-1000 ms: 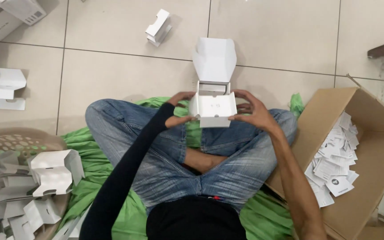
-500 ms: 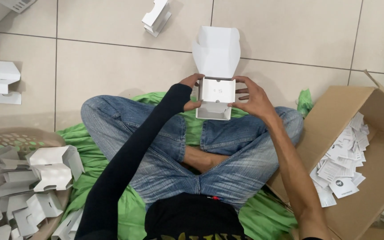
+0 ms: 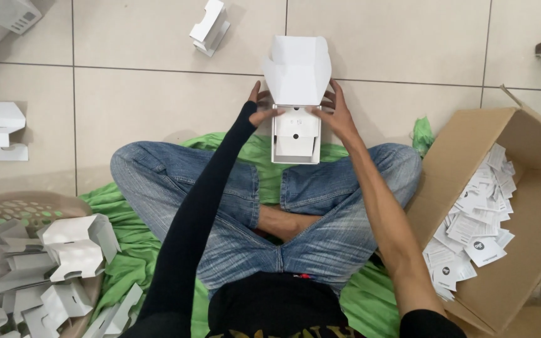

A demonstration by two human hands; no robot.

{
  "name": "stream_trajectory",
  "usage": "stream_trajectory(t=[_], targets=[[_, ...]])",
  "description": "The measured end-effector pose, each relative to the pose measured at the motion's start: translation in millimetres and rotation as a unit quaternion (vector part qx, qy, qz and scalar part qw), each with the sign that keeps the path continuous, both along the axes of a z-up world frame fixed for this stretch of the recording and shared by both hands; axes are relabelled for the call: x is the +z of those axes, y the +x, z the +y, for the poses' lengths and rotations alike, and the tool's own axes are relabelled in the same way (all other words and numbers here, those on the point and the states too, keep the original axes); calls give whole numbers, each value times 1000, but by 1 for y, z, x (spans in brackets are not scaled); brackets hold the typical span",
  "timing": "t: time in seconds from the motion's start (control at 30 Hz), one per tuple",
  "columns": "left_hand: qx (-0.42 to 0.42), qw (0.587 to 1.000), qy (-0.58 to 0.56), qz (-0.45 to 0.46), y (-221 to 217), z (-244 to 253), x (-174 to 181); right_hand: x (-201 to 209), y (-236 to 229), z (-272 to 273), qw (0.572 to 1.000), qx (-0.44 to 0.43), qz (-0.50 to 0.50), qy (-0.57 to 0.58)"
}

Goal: The person sits cross-legged on the floor and repeatedly assembles small white product boxes. They pick up a folded box insert, place a printed card inside, close the box, and set it aside. The process is repeated continuously with materials from nearby baskets and a large cardboard box.

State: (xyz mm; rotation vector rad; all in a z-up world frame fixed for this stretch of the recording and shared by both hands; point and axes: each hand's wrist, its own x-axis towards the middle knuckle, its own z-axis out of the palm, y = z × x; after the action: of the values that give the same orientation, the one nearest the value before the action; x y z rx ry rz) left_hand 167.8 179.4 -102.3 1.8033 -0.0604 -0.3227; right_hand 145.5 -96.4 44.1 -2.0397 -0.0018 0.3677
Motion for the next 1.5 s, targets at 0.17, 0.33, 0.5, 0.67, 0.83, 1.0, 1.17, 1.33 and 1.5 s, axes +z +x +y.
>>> stream_trajectory(t=[0.17,0.33,0.5,0.67,0.83,1.0,1.17,1.33,1.5], targets=[[34,992,-110,57,33,-18,166,35,37,7,984,-109,34,139],[-19,999,27,-28,-26,-12,214,100,-17,13,995,-56,-55,62],[24,976,-20,-218,-85,-35,161,83,-74,24,977,0,-214,1],[30,965,5,-262,-98,-38,175,99,-81,36,979,-7,-201,24],[28,974,58,-217,-94,-34,189,105,-79,35,987,-3,-159,19],[12,974,73,-216,-89,-33,176,109,-82,32,990,1,-139,18],[-32,964,43,-259,-97,-23,185,105,-91,33,987,2,-162,-1],[-192,937,116,-266,-82,44,157,26,-86,-38,987,127,-97,14],[-24,918,-260,297,-38,17,18,41,-63,-34,886,-115,242,377]])
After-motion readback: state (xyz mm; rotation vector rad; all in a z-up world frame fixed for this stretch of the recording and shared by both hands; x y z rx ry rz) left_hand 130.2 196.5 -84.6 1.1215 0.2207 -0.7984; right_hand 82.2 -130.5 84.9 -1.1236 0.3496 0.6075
